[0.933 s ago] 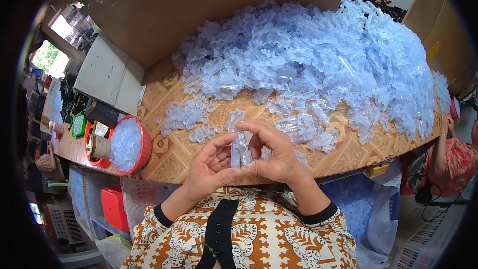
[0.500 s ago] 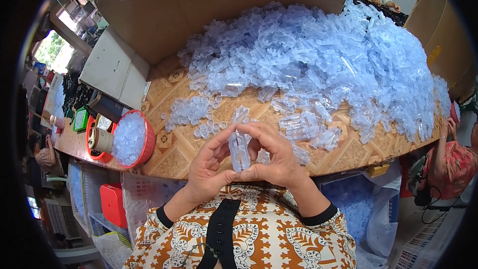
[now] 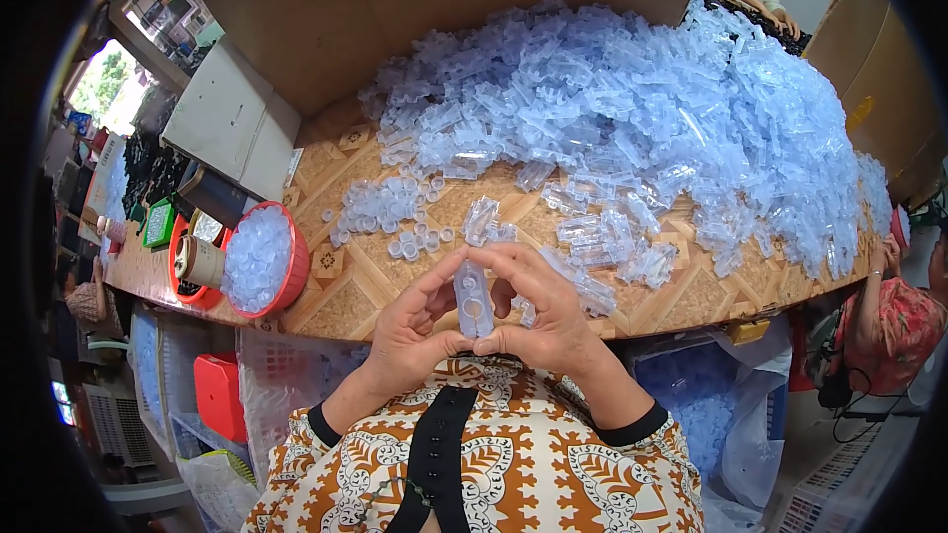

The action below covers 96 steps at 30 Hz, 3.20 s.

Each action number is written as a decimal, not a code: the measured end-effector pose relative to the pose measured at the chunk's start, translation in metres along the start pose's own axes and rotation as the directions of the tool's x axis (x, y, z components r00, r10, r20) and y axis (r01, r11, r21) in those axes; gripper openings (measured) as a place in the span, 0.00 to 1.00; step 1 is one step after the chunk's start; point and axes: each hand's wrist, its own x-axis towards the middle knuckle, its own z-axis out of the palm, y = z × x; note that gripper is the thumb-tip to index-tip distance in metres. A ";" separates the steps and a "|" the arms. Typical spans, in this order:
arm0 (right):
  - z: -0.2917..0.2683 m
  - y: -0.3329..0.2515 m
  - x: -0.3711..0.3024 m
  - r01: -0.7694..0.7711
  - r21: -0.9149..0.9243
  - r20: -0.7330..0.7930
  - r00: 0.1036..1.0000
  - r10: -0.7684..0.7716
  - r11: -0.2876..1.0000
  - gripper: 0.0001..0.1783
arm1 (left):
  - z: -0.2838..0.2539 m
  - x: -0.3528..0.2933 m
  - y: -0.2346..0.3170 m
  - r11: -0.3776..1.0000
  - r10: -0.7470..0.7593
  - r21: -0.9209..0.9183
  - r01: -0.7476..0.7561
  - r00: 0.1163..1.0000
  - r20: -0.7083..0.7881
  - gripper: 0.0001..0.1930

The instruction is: The person assembles small plastic components by fitting and pressing clear plastic pieces and caps together by hand.

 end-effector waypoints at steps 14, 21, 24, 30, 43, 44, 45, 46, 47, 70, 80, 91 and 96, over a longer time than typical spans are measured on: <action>-0.001 0.007 -0.005 -0.037 0.032 0.033 0.999 0.036 0.999 0.51 | 0.001 -0.002 0.002 0.998 0.034 0.049 -0.034 0.999 0.002 0.43; 0.004 0.005 -0.002 -0.022 0.055 0.014 1.000 0.022 0.998 0.47 | -0.004 -0.002 -0.008 0.984 0.069 0.165 -0.067 0.998 -0.008 0.46; 0.006 0.008 -0.001 -0.051 0.053 0.016 0.999 0.050 0.997 0.47 | -0.009 0.000 -0.008 0.983 0.058 0.176 -0.061 0.998 0.025 0.46; 0.017 0.022 -0.005 -0.079 -0.119 -0.006 0.997 0.079 0.990 0.49 | -0.017 -0.004 -0.010 0.990 -0.063 0.129 0.054 0.996 0.062 0.42; 0.066 0.032 0.024 0.036 -0.503 0.073 0.997 0.001 0.864 0.37 | -0.026 -0.022 -0.029 0.933 -0.005 0.340 0.117 0.950 -0.313 0.35; 0.061 0.032 0.036 0.006 -0.454 0.201 0.975 0.096 0.891 0.35 | -0.029 -0.025 -0.034 0.929 0.003 0.336 0.155 0.905 -0.425 0.31; 0.054 0.033 0.047 -0.039 -0.413 0.323 0.928 0.187 0.910 0.32 | -0.033 -0.026 -0.036 0.930 0.002 0.333 0.154 0.905 -0.425 0.31; 0.048 0.045 0.057 0.096 -0.338 0.331 0.943 0.023 0.936 0.25 | -0.038 -0.027 -0.035 0.989 -0.067 0.088 0.123 0.877 -0.475 0.26; 0.044 0.055 0.067 0.099 -0.337 0.335 0.942 0.021 0.936 0.25 | -0.040 -0.027 -0.034 0.984 -0.146 -0.161 0.073 0.850 -0.506 0.22; 0.016 0.077 0.054 0.157 -0.827 0.142 0.987 -0.070 0.539 0.24 | -0.052 -0.039 -0.048 0.993 -0.058 0.067 0.101 0.882 -0.468 0.18; 0.027 0.074 0.058 0.227 -0.841 0.223 0.972 -0.068 0.491 0.14 | -0.038 -0.040 -0.054 0.997 0.042 0.078 -0.014 0.930 -0.364 0.16; 0.030 0.039 0.047 -0.225 -0.250 0.002 0.972 0.233 0.942 0.05 | -0.031 -0.040 -0.044 0.970 0.032 0.234 0.068 0.917 -0.398 0.20; 0.052 0.019 0.022 -0.345 -0.021 0.158 0.926 0.344 0.939 0.10 | -0.029 -0.034 -0.043 0.772 0.240 0.634 0.034 0.909 -0.340 0.29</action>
